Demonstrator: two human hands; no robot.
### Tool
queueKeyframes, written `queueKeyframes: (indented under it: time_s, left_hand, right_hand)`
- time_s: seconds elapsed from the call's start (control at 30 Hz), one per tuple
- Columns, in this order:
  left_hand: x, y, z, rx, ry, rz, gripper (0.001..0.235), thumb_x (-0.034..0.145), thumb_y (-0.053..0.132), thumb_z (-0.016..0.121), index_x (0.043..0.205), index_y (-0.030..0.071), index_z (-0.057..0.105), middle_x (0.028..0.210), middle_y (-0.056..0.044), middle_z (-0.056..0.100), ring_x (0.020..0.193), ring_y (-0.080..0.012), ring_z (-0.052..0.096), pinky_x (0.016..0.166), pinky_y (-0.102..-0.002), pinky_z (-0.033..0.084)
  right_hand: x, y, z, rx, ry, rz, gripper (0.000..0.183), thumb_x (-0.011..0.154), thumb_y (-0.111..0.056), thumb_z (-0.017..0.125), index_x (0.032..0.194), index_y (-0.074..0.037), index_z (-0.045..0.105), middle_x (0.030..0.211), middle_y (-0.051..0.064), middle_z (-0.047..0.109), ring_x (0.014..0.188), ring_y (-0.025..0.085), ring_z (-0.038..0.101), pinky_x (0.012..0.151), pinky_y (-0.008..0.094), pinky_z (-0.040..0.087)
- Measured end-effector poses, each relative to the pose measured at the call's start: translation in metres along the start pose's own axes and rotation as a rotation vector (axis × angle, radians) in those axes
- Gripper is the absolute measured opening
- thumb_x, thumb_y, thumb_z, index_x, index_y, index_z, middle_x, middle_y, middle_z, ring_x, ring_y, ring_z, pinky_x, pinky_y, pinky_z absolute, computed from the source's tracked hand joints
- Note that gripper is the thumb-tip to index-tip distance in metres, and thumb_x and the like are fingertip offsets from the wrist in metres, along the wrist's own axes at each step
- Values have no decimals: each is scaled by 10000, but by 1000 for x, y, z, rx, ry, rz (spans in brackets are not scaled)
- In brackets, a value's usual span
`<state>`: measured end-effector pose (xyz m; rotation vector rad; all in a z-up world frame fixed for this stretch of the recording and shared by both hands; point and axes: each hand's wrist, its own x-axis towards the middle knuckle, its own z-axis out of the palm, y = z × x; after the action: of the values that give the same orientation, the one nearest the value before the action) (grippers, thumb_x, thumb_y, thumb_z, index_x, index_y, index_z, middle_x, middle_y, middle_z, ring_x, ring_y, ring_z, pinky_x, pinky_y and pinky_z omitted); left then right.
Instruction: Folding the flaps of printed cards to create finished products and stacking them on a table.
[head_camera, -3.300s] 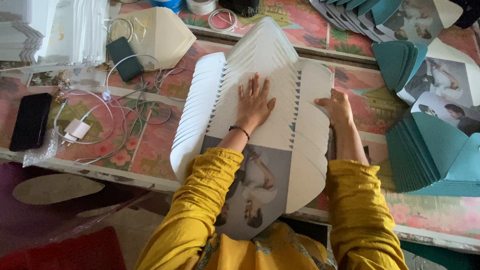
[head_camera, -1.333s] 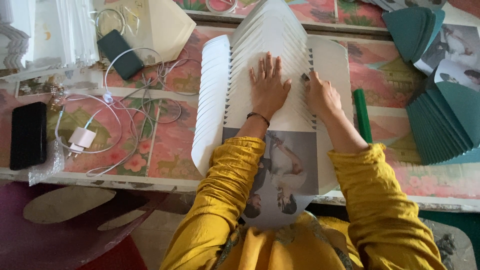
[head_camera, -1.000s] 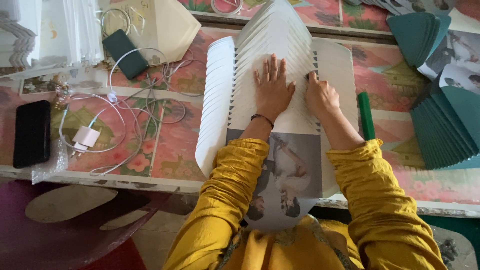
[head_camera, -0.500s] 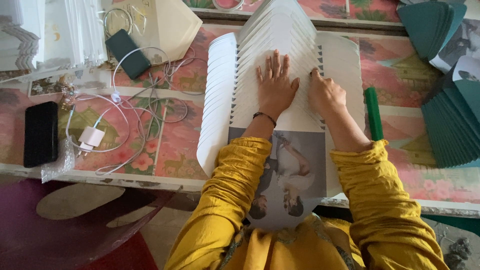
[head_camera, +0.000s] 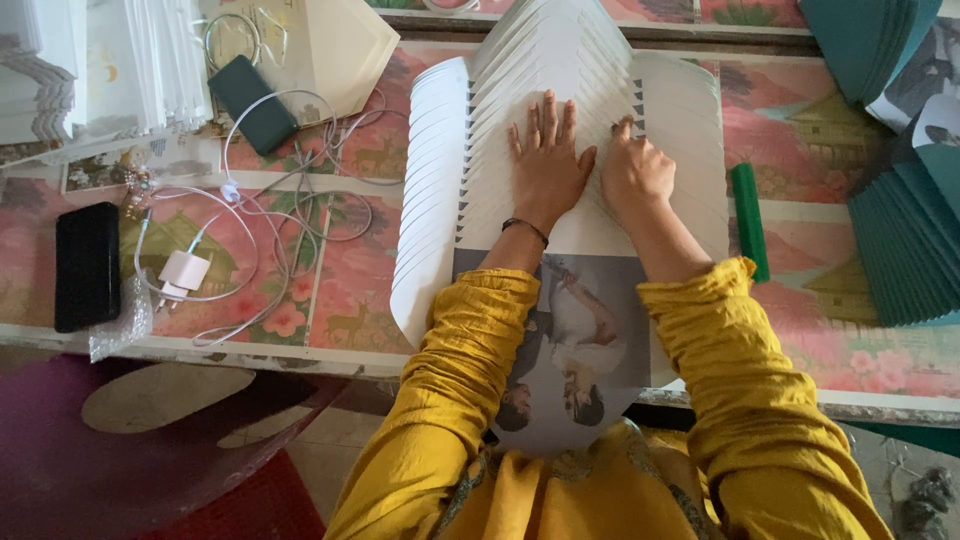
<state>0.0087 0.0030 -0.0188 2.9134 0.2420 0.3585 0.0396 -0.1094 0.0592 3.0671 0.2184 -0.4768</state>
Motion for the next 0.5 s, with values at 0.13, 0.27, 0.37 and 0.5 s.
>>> queueKeyframes:
  time_s: [0.13,0.27,0.37,0.5]
  left_hand:
    - [-1,0,4,119,52,7,759,1098,641,341,1673,165,204,1743,-151,110,1609,-346,219,1271,-587,240]
    - [-2,0,-1,27,13,8,759,1100,622,350,1672,151,183,1746,-158,86,1611,-371,185,1272,-611,194]
    - [-4,2,-12,-31,-73,-2,745,1115,594,339,1687,148,169,1756,-170,59,1626,-375,136,1288,-627,123]
    - [-4,2,-16,-93,-104,-13,730,1125,573,363,1696,150,196,1763,-183,87,1636,-378,133,1301,-644,80]
  right_hand:
    - [9,-3,0,-2,28,-16,677,1062,-142,476,1661,-40,176,1217,232,699,1056,430,701,830,523,567]
    - [17,-2,6,-40,41,-22,681,1049,-131,498,1651,-37,193,1216,249,703,1049,433,709,815,523,581]
    - [58,11,47,-89,164,-31,671,1036,-302,546,1620,-63,319,1100,253,732,987,407,746,781,529,599]
    - [78,14,62,-124,278,-34,728,985,-450,670,1579,-88,456,960,236,761,898,372,783,715,536,622]
